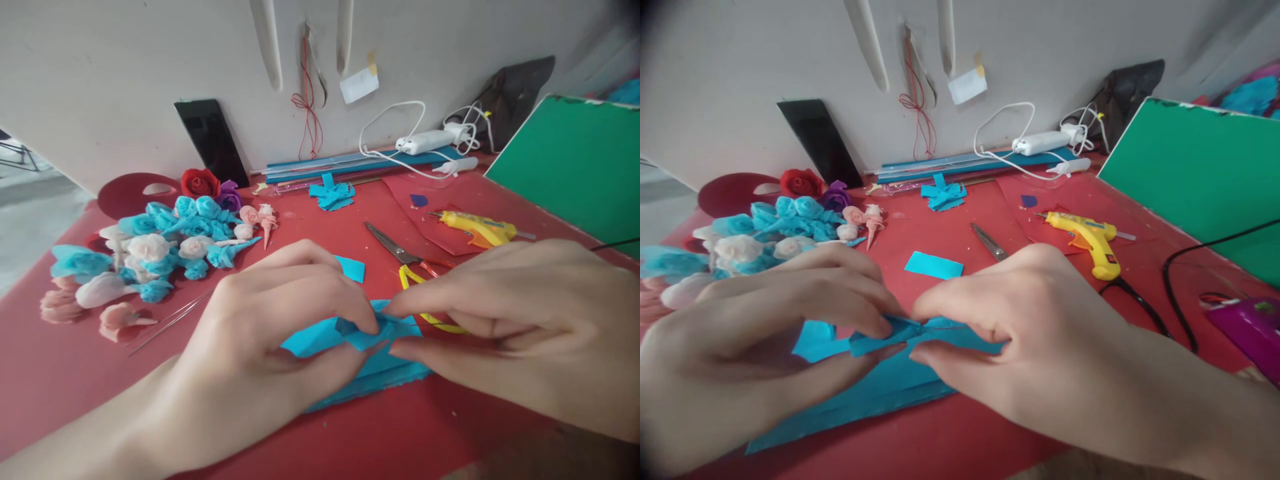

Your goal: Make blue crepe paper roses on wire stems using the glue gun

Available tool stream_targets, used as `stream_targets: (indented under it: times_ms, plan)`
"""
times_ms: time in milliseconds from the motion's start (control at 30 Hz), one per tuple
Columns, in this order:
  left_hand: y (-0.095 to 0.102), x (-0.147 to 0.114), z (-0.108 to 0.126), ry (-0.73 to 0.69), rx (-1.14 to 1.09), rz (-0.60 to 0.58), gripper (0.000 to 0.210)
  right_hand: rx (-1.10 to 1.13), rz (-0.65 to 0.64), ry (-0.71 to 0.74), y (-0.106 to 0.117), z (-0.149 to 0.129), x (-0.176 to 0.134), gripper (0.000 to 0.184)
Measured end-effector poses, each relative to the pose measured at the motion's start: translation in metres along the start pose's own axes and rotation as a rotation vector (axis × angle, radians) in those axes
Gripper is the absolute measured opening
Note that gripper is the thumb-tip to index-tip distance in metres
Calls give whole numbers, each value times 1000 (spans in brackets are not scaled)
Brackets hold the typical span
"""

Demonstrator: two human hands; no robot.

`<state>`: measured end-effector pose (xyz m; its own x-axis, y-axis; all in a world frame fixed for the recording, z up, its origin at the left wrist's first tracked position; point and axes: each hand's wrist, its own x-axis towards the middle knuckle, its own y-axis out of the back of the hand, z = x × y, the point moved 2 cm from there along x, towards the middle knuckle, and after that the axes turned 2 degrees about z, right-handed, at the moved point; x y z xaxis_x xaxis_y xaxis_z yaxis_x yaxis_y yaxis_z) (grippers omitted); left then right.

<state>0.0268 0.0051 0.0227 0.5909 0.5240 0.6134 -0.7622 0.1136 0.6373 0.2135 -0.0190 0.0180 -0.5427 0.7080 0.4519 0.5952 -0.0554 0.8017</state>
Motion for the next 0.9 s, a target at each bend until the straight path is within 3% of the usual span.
stream_targets:
  times_ms: [200, 433, 733, 900]
  plan:
    - [-1, -1, -1, 32, -29, 4, 6, -78, 12, 89, 1, -6, 4, 9]
    - [-4, -1, -3, 191, -68, 0, 12, -254, 248, 161, -2, -11, -4, 11]
    - [-10, -4, -5, 348, -190, 17, 10, -243, 236, 153, -4, -12, -8, 15]
    - [-11, -8, -6, 387, -220, 43, 21, -227, 224, 134, -4, -13, 0, 22]
